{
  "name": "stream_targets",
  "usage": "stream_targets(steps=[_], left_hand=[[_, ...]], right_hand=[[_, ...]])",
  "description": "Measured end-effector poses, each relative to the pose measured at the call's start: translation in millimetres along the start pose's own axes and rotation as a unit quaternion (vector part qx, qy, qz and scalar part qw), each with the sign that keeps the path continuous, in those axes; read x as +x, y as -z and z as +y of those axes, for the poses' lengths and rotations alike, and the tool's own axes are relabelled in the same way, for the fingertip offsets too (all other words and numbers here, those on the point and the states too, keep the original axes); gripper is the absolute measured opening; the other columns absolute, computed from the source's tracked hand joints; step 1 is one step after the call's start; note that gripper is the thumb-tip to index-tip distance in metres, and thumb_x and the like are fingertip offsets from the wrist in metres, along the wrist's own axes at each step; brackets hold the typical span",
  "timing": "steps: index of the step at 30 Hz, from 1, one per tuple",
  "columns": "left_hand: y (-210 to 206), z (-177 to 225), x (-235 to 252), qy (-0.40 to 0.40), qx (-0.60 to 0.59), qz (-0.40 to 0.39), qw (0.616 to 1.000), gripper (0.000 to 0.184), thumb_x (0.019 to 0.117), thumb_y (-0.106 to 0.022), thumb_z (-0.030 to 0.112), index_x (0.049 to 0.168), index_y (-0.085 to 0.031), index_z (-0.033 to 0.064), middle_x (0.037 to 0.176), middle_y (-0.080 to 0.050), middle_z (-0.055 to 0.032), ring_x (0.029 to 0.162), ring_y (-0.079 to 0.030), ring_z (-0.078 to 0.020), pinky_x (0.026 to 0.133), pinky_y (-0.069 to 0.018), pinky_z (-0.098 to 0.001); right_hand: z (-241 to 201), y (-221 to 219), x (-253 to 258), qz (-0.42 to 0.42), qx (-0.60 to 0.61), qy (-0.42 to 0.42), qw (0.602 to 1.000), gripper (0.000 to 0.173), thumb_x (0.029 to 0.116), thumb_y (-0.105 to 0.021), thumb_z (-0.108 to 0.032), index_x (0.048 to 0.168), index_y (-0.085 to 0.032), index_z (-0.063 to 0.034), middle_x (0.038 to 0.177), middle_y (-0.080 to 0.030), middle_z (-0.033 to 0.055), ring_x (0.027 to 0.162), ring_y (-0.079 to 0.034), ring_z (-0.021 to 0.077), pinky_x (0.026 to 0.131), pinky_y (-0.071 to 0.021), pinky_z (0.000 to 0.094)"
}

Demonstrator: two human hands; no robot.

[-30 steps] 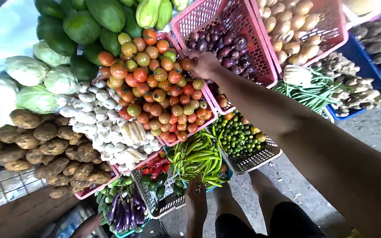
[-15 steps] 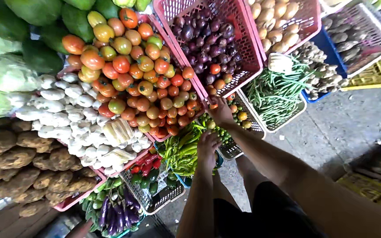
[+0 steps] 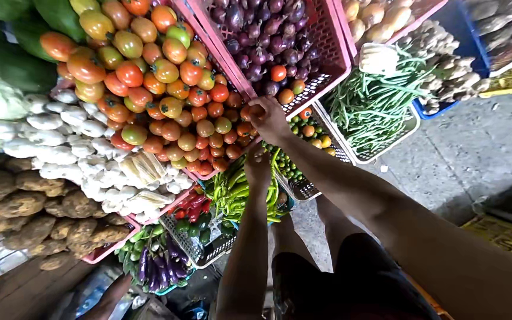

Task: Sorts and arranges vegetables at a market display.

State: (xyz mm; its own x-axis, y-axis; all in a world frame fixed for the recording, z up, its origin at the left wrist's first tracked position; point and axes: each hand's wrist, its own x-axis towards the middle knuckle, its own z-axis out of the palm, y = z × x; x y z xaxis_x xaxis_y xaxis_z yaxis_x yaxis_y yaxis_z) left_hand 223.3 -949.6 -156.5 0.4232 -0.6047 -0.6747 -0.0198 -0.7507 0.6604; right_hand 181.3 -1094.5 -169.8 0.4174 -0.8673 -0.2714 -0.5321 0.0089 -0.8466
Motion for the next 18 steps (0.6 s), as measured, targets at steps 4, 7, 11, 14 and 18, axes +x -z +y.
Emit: stream_targets(steps=[4,7,11,14,18], left_hand=[[17,24,24,-0.071,0.162,0.060,0.982,0.036,0.1022,-0.061,0.023,0.135,-0.063,0.0096,0.131,-0.068,-0.0104,0.111,-0.069,-0.0249,0.095,-0.0579,-0.0502],[22,41,31,-0.116,0.208,0.140,0.961,0.034,0.0993,-0.065,0.019,0.132,-0.064,0.0110,0.131,-0.064,-0.0135,0.105,-0.069,-0.0272,0.088,-0.0598,-0.0491],[17,44,48,-0.170,0.300,0.143,0.928,0.052,0.0939,-0.067,0.012,0.144,-0.059,0.0185,0.151,-0.052,-0.0109,0.134,-0.056,-0.0291,0.105,-0.0519,-0.0500],[17,38,52,-0.156,0.323,0.139,0.923,0.059,0.0927,-0.069,0.015,0.149,-0.053,0.0209,0.157,-0.047,-0.0069,0.135,-0.055,-0.0282,0.104,-0.0530,-0.0514],[17,39,45,-0.142,0.301,0.146,0.932,0.055,0.0925,-0.071,0.017,0.145,-0.056,0.0174,0.150,-0.052,-0.0084,0.130,-0.058,-0.0276,0.101,-0.0548,-0.0506]], right_hand=[[-11,8,27,-0.054,0.031,0.001,0.998,0.037,0.0898,-0.074,-0.023,0.125,-0.069,-0.0133,0.124,-0.067,0.0091,0.115,-0.065,0.0232,0.100,-0.0540,0.0486],[6,23,36,-0.113,0.090,-0.058,0.988,0.032,0.0943,-0.073,-0.024,0.122,-0.068,-0.0086,0.112,-0.072,0.0112,0.102,-0.070,0.0238,0.092,-0.0583,0.0503],[26,31,39,-0.160,0.112,-0.074,0.978,0.033,0.0975,-0.072,-0.027,0.121,-0.067,-0.0055,0.109,-0.071,0.0133,0.096,-0.072,0.0236,0.088,-0.0612,0.0475],[13,34,51,-0.100,0.055,-0.054,0.992,0.034,0.0930,-0.076,-0.030,0.120,-0.071,-0.0093,0.112,-0.073,0.0094,0.105,-0.070,0.0216,0.097,-0.0564,0.0479],[-6,30,58,-0.103,-0.004,0.006,0.995,0.046,0.0921,-0.066,-0.020,0.138,-0.063,-0.0125,0.136,-0.064,0.0106,0.127,-0.060,0.0238,0.108,-0.0495,0.0482]])
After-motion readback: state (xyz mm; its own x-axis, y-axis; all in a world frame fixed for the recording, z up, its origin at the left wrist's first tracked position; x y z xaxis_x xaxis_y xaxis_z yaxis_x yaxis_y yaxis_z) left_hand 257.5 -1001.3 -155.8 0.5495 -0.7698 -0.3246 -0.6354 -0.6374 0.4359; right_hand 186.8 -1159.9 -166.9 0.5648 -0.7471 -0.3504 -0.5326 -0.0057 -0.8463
